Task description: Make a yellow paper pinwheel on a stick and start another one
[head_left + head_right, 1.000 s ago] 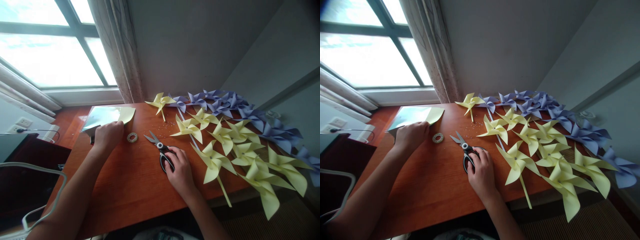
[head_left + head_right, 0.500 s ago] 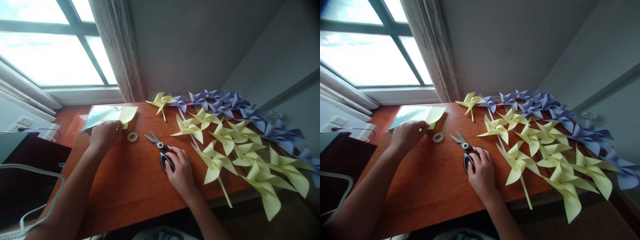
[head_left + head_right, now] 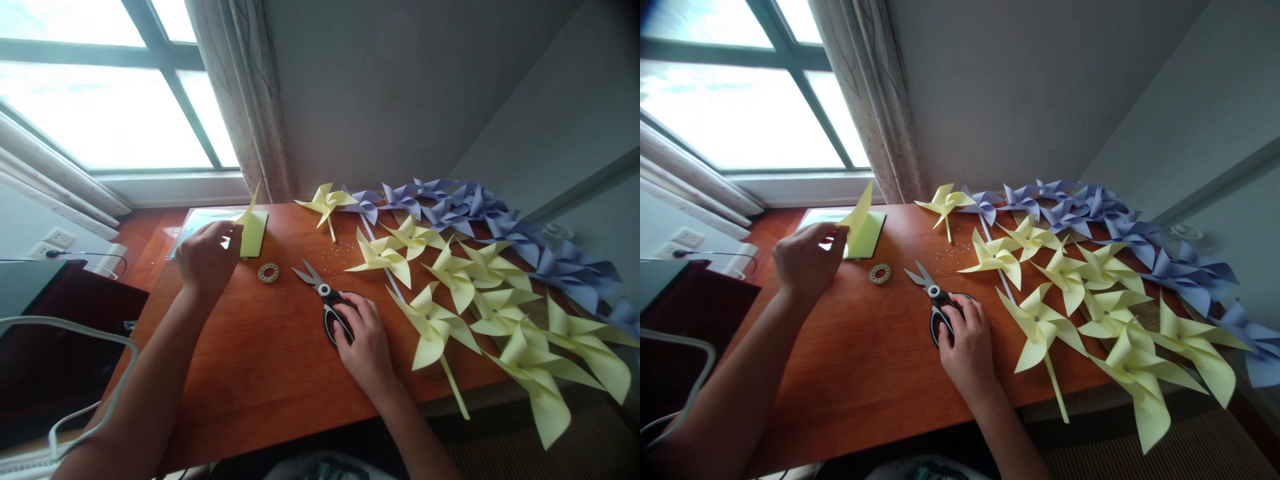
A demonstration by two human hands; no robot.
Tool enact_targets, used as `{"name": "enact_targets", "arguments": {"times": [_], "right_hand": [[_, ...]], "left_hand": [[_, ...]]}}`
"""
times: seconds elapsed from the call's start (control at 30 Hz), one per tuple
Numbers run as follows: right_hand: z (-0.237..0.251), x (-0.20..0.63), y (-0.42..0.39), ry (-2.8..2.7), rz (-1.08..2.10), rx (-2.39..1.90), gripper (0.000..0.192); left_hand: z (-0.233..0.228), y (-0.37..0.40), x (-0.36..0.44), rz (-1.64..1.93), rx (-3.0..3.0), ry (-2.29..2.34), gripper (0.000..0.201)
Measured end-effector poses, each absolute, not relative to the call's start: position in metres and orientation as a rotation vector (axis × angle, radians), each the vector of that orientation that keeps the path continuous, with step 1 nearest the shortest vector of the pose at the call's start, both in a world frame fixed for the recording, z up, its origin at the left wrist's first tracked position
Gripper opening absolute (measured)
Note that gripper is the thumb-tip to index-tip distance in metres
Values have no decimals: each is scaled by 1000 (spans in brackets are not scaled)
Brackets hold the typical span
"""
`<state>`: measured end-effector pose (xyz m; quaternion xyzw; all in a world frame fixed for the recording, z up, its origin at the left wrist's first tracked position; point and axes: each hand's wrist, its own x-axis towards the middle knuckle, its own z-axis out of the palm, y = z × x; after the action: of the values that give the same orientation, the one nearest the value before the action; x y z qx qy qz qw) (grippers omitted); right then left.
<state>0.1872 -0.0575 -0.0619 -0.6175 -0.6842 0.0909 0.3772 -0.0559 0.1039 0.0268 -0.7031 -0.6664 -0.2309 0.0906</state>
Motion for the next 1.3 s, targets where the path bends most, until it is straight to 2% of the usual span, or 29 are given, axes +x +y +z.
{"name": "enact_targets", "arguments": {"times": [0.23,0.5,0.67,0.73,0.83,0.97,1.13,1.3], "right_hand": [[-62,187,-57,-1742,243,-1585,25],[-65,187,-58,-1760,225,-1587,26],[-67,186,-56,-1793,173,-1596,26],[-68,186,-55,-1797,156,-1598,26],[-69,187,-51,-1791,131,-1611,27],[-69,190,-47,-1768,116,-1655,28],[-69,192,-48,-1768,124,-1651,30],[-69,190,-48,-1767,97,-1648,29]], "left_hand": [[24,105,-60,-1065,-2032,-1754,26],[25,107,-64,-1211,-2033,-1537,20],[42,74,-57,-1385,-2046,-1323,8],[43,52,-55,-1444,-2153,-1222,14],[32,13,-57,-1385,-2407,-1061,30],[4,-39,-64,-1139,-2690,-1027,36],[-23,-86,-65,-1087,-2890,-1178,21],[-32,-99,-59,-1078,-2967,-1339,17]]}}
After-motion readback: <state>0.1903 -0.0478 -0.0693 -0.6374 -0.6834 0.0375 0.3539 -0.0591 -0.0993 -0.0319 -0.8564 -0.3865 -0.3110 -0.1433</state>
